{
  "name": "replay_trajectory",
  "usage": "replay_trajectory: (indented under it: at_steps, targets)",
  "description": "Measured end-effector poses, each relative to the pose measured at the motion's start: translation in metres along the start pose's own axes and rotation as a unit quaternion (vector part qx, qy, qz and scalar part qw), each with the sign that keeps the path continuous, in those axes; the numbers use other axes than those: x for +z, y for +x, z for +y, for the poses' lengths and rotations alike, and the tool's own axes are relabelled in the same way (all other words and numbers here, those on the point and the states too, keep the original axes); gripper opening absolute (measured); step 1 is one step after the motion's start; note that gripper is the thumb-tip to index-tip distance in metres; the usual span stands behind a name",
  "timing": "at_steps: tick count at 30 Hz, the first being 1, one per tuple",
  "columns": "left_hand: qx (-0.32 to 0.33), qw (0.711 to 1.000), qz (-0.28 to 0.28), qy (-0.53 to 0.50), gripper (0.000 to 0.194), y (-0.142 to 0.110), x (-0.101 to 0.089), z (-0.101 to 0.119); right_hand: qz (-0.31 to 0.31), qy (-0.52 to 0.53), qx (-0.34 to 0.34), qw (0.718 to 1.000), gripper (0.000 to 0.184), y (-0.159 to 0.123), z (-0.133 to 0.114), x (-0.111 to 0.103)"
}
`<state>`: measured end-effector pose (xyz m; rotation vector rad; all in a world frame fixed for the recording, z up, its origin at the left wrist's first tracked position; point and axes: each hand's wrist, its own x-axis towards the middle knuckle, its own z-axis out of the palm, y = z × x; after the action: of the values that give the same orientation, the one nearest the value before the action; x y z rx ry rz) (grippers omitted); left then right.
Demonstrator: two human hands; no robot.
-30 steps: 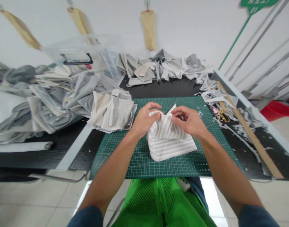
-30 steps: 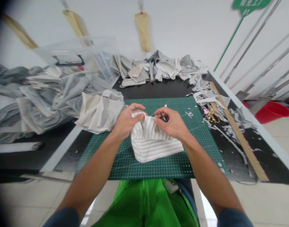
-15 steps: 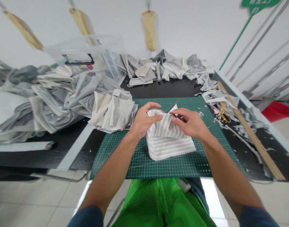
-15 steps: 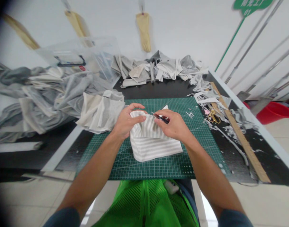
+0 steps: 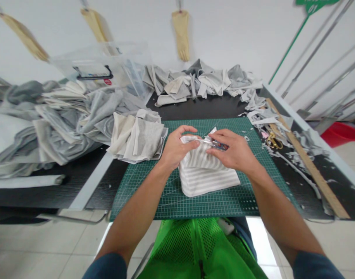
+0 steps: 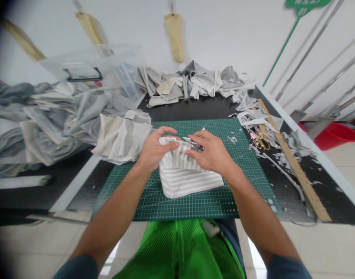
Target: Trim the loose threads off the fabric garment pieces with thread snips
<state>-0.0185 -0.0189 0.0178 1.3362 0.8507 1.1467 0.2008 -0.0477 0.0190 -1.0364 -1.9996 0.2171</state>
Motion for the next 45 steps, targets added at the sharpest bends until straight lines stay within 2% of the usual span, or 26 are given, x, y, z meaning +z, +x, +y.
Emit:
replay_trajectory:
  at_steps: [4, 9, 14, 16, 20, 28, 39, 45]
  targets:
    - [0.013, 1.000, 0.009, 0.022, 0.047, 0.0004, 0.0013, -0.0008, -0.009, -0.019, -0.020, 1.000, 0.031, -0.0004, 0.0040, 0.0011]
    - [0.021, 0.999, 0.011, 0.039, 0.044, 0.0012, 0.0010, -0.0016, -0.003, -0.041, -0.042, 0.998, 0.036, -0.0008, 0.0075, 0.0021]
    - [0.028, 0.999, 0.015, 0.040, 0.044, 0.0010, 0.0011, -0.0018, 0.004, -0.044, 0.005, 0.999, 0.046, -0.0015, 0.0025, 0.0023]
    - [0.028, 0.999, 0.014, 0.044, 0.043, 0.0008, 0.0014, -0.0015, 0.010, -0.035, 0.018, 0.999, 0.039, -0.0016, 0.0008, 0.0029]
    - [0.032, 0.998, 0.016, 0.050, 0.043, 0.0005, 0.0015, -0.0011, 0.014, -0.008, -0.009, 1.000, 0.025, -0.0009, 0.0018, 0.0048]
    - [0.036, 0.998, 0.020, 0.049, 0.043, 0.0006, 0.0017, -0.0021, 0.038, 0.029, -0.014, 0.999, 0.023, -0.0009, 0.0084, 0.0081]
    - [0.034, 0.997, 0.021, 0.065, 0.043, -0.0002, 0.0014, -0.0027, 0.039, 0.034, 0.002, 0.999, 0.017, -0.0013, 0.0061, 0.0076]
    - [0.033, 0.997, 0.022, 0.066, 0.043, -0.0003, 0.0016, -0.0011, 0.028, 0.028, 0.017, 0.999, 0.022, -0.0013, 0.0020, 0.0069]
